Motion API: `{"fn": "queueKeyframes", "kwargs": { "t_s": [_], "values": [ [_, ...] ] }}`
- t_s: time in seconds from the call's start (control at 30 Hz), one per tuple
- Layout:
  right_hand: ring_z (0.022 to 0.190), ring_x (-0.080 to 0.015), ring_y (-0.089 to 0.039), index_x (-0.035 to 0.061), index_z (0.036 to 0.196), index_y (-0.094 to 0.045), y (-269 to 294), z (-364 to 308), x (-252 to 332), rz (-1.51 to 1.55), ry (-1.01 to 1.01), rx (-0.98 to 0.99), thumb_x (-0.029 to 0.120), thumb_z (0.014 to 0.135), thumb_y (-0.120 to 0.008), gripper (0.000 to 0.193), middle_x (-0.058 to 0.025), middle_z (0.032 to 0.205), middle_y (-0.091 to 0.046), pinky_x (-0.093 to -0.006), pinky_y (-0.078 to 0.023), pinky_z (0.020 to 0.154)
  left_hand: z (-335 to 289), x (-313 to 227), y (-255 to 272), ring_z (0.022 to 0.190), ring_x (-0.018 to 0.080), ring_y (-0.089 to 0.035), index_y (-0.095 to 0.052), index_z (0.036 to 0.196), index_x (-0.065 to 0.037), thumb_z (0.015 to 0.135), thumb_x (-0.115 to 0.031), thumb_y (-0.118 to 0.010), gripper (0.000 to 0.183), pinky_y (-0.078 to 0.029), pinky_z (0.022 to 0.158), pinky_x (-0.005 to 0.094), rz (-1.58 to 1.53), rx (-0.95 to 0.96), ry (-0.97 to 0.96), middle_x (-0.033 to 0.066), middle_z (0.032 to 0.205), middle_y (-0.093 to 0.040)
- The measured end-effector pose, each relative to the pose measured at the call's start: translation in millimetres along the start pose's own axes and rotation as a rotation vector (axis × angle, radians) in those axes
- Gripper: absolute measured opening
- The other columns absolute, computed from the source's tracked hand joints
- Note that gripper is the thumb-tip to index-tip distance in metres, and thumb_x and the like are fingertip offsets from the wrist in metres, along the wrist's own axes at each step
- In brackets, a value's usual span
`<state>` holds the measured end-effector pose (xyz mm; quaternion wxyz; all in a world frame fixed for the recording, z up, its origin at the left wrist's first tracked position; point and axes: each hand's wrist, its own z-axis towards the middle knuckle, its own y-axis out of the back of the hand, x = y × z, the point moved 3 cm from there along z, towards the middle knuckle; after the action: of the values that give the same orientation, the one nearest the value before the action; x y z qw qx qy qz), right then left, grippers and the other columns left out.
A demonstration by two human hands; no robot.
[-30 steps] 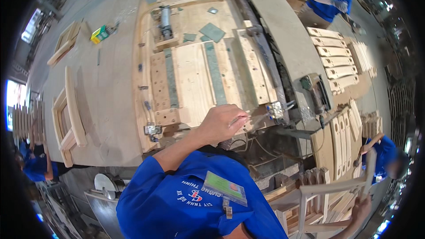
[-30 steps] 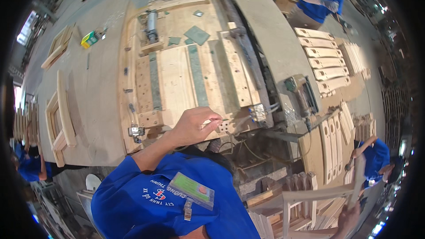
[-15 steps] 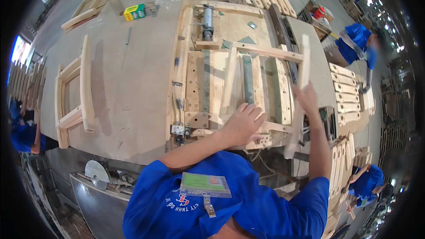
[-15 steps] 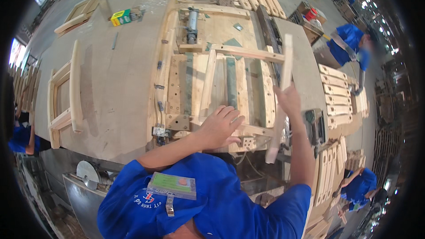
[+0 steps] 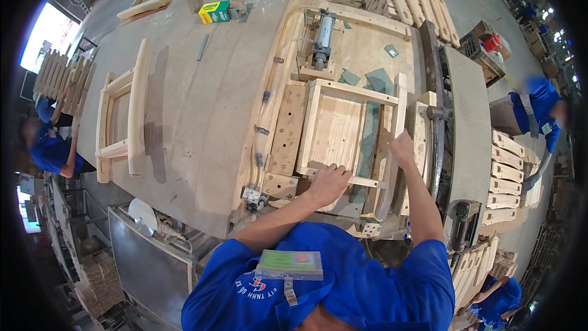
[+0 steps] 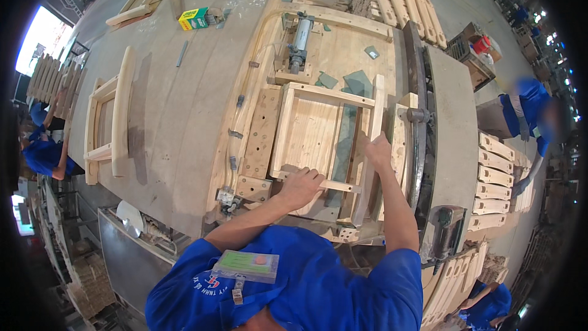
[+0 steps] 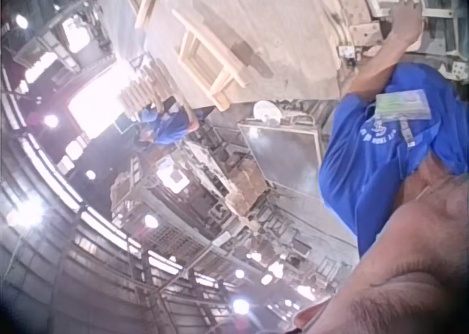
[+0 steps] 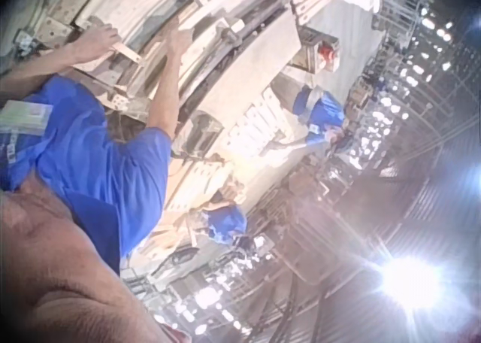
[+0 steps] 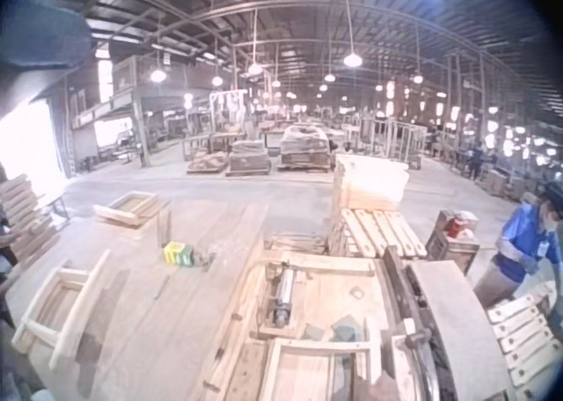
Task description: The person assembles wooden frames by placing pieces into a jig, using a nail gun to fasten joints, and stacking completed frames on a nearby table. The process repeats with multiple frames throughout the clip.
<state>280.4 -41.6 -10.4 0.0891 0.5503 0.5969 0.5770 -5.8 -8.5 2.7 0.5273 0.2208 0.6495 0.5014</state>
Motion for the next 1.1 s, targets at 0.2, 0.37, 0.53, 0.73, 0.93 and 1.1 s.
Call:
{"fn": "queueKeyframes", "kwargs": {
  "t_s": [0.2,0.37,0.53,0.73,0.93,1.1],
  "values": [
    [0.123,-0.0481,-0.067,-0.0102,0.143,-0.054,-8,-16,7,-0.151,-0.046,0.059,0.046,0.092,-0.072,0.078,-0.0337,0.130,-0.070,-0.0532,-0.053,0.106,-9,10,-7,0.099,0.0311,-0.067,-0.069,0.103,-0.006,0.091,-0.027,-0.077,0.025,-0.056,0.082,0.0463,-0.045,0.004,0.040,0.0112,0.098,-0.067],
    [0.115,-0.0503,-0.069,-0.0071,0.137,-0.056,-18,-13,5,-0.309,0.037,-0.064,0.049,0.099,-0.067,0.069,-0.0319,0.123,-0.070,-0.0556,-0.055,0.099,-8,12,-6,0.097,0.0312,-0.066,-0.070,0.109,-0.006,0.090,-0.029,-0.079,0.031,-0.055,0.082,0.0446,-0.077,0.002,0.052,0.0110,0.099,-0.065],
    [0.111,-0.0442,-0.068,-0.0052,0.141,-0.051,-7,-46,19,-0.475,0.278,-0.116,0.043,0.097,-0.073,0.069,-0.0246,0.123,-0.068,-0.0550,-0.056,0.095,-14,12,-8,0.096,0.0326,-0.066,-0.069,0.107,-0.005,0.091,-0.024,-0.078,0.027,-0.054,0.082,0.0462,-0.105,-0.024,0.094,0.0116,0.098,-0.064],
    [0.096,-0.0380,-0.064,0.0025,0.110,-0.069,-63,-160,40,-0.351,0.890,0.183,0.015,0.085,-0.073,0.028,-0.0152,0.102,-0.066,-0.0501,-0.050,0.080,-20,13,-4,0.099,0.0346,-0.066,-0.068,0.107,-0.005,0.093,-0.017,-0.074,0.019,-0.054,0.085,0.0472,-0.112,-0.035,0.107,0.0130,0.105,-0.065],
    [0.092,-0.0368,-0.063,0.0045,0.104,-0.067,-80,-181,33,-0.220,0.840,-0.052,0.010,0.084,-0.071,0.021,-0.0138,0.094,-0.064,-0.0488,-0.048,0.083,-81,13,90,0.117,0.0349,-0.066,-0.072,0.118,-0.004,0.093,-0.012,-0.074,0.026,-0.056,0.101,0.0473,0.011,-0.417,-0.126,0.0125,0.118,-0.069],
    [0.097,-0.0345,-0.064,0.0033,0.113,-0.070,-81,-179,34,-0.241,0.806,-0.072,0.011,0.085,-0.072,0.029,-0.0132,0.099,-0.065,-0.0476,-0.050,0.086,-107,37,116,0.115,0.0393,-0.066,-0.072,0.116,0.000,0.089,0.002,-0.071,0.026,-0.056,0.100,0.0493,0.105,-0.639,-0.010,0.0159,0.119,-0.070]
  ]
}}
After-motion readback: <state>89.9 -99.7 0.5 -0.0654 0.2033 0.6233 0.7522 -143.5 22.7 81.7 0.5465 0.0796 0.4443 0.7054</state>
